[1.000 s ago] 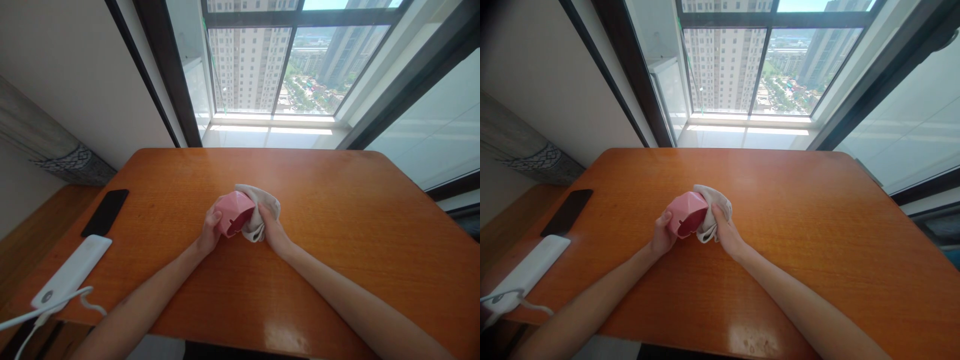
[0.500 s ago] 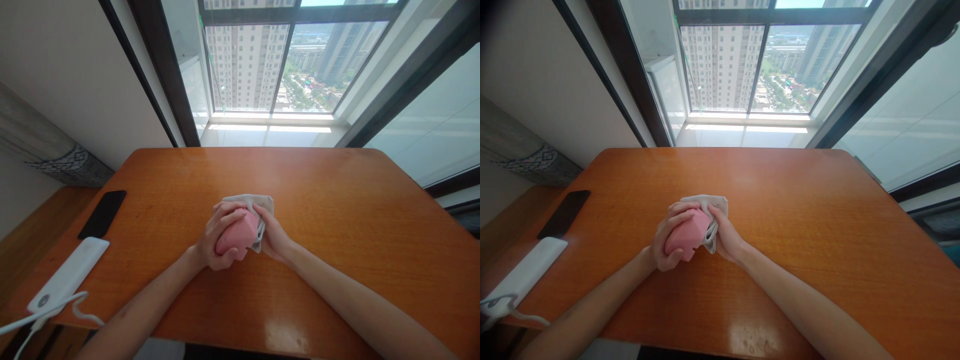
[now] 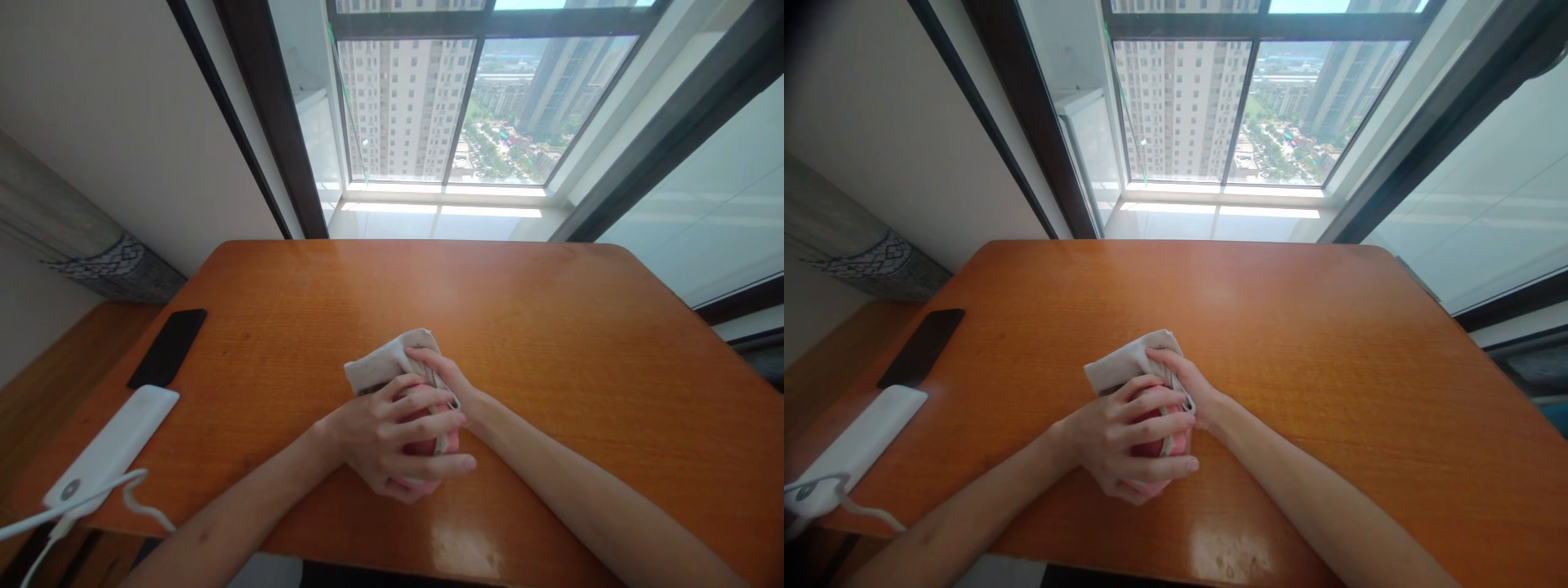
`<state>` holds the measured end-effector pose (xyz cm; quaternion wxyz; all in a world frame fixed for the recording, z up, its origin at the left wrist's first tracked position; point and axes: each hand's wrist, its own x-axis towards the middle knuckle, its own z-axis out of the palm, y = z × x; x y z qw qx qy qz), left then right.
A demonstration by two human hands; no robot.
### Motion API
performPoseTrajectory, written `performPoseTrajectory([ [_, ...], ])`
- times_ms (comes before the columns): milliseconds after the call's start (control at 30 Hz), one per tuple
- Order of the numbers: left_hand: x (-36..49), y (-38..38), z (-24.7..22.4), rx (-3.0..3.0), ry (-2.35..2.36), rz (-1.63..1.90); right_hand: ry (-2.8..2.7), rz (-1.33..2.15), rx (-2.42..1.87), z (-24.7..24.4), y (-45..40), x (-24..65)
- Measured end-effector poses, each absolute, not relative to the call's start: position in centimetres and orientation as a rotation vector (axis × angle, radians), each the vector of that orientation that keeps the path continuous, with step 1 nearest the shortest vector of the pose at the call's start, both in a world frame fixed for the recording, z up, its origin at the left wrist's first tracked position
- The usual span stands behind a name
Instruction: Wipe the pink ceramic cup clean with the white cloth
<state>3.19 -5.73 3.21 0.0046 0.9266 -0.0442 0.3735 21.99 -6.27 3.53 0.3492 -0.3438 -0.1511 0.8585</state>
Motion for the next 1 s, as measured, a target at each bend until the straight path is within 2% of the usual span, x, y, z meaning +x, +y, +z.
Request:
performPoseTrajectory([
  [133,3.2,-5.7,3.2,2.863,-0.057,1.35,-0.222,2.363,-0.849,3.9,-6.2,22.1],
  [267,2.5,-5.8,2.7,2.559,0.183,1.609,-0.228,2.288,-0.768,3.7,-6.3,21.3],
  [500,1.8,-5.4,2.8,2.043,0.555,1.866,-0.393,2.211,-0.791,2.6,-7.4,20.0],
  [633,2.2,-5.4,3.1,1.699,0.641,1.757,-0.397,2.139,-0.788,3.9,-6.5,20.5],
  [800,2.7,-6.1,2.9,1.673,0.544,1.606,-0.377,1.966,-0.675,5.6,-5.2,21.2],
  [1000,2.5,-5.8,3.4,1.334,0.667,1.703,-0.432,2.054,-0.792,4.3,-7.3,19.7],
])
